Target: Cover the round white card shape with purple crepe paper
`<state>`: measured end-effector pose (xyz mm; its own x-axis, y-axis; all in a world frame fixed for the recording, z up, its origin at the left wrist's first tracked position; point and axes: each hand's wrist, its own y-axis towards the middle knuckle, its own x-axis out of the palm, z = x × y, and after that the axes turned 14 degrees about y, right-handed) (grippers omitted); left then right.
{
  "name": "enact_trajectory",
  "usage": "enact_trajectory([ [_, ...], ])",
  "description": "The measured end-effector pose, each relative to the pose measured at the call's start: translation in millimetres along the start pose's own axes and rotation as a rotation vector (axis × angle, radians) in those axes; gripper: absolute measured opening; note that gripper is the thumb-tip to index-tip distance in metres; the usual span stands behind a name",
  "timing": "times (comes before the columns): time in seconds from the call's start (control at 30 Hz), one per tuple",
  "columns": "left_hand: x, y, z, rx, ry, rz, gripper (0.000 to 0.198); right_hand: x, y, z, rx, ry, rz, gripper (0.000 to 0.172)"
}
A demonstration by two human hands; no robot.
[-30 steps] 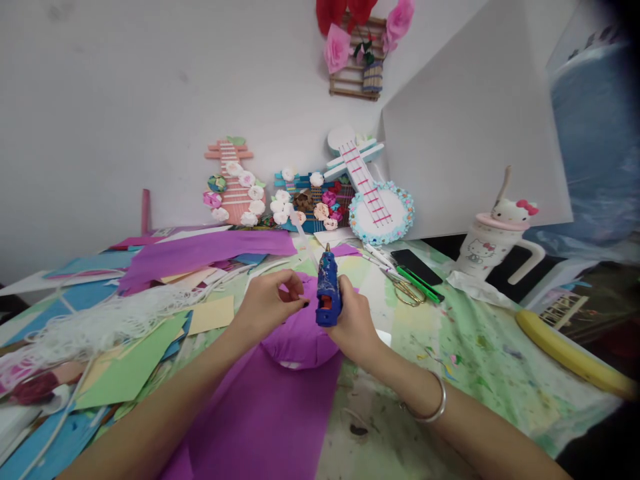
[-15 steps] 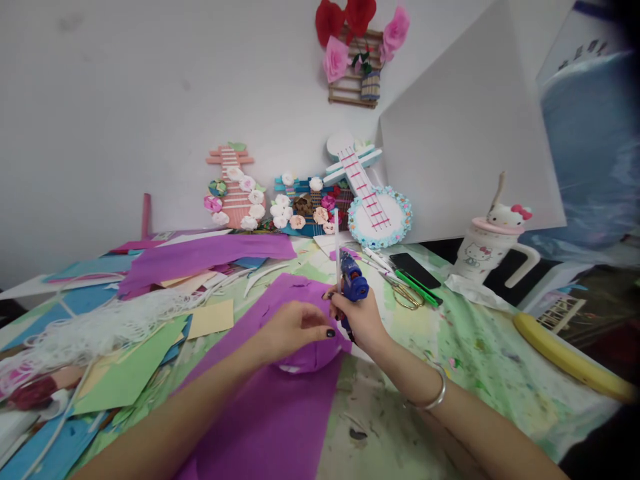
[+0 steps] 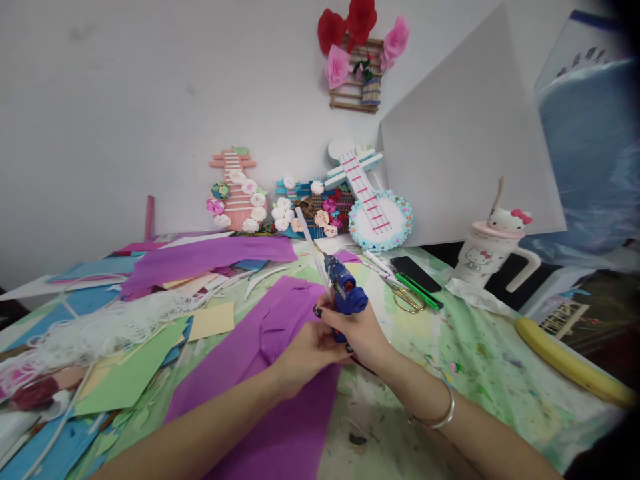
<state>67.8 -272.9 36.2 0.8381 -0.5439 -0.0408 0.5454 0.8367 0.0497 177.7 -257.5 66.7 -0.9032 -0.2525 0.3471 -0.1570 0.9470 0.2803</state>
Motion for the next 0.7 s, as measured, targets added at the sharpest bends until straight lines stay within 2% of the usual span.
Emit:
enact_trajectory([
  [0.17, 1.6, -1, 5, 0.107, 0.094, 0.055, 0.019, 0, 0, -9, -0.020, -0.093, -0.011, 0.019],
  [0.37, -1.3, -3, -1, 0.159, 0.122, 0.083, 0.019, -4, -1, -19, -0.003, -0.246, -0.122, 0.025],
  [0.5, -0.8, -5, 4, 0.152, 0.145, 0.069, 0.017, -17, 4, -25, -0.008, -0.432, -0.187, 0.035],
  [0.63, 1.9, -6, 13, 0.160, 0.093, 0.137, 0.017, -32, 12, -35, 0.059, -0.554, -0.334, 0.033],
  [0.7, 2.2, -6, 16, 0.150, 0.080, 0.164, 0.021, -38, 12, -43, 0.066, -0.608, -0.358, 0.033],
])
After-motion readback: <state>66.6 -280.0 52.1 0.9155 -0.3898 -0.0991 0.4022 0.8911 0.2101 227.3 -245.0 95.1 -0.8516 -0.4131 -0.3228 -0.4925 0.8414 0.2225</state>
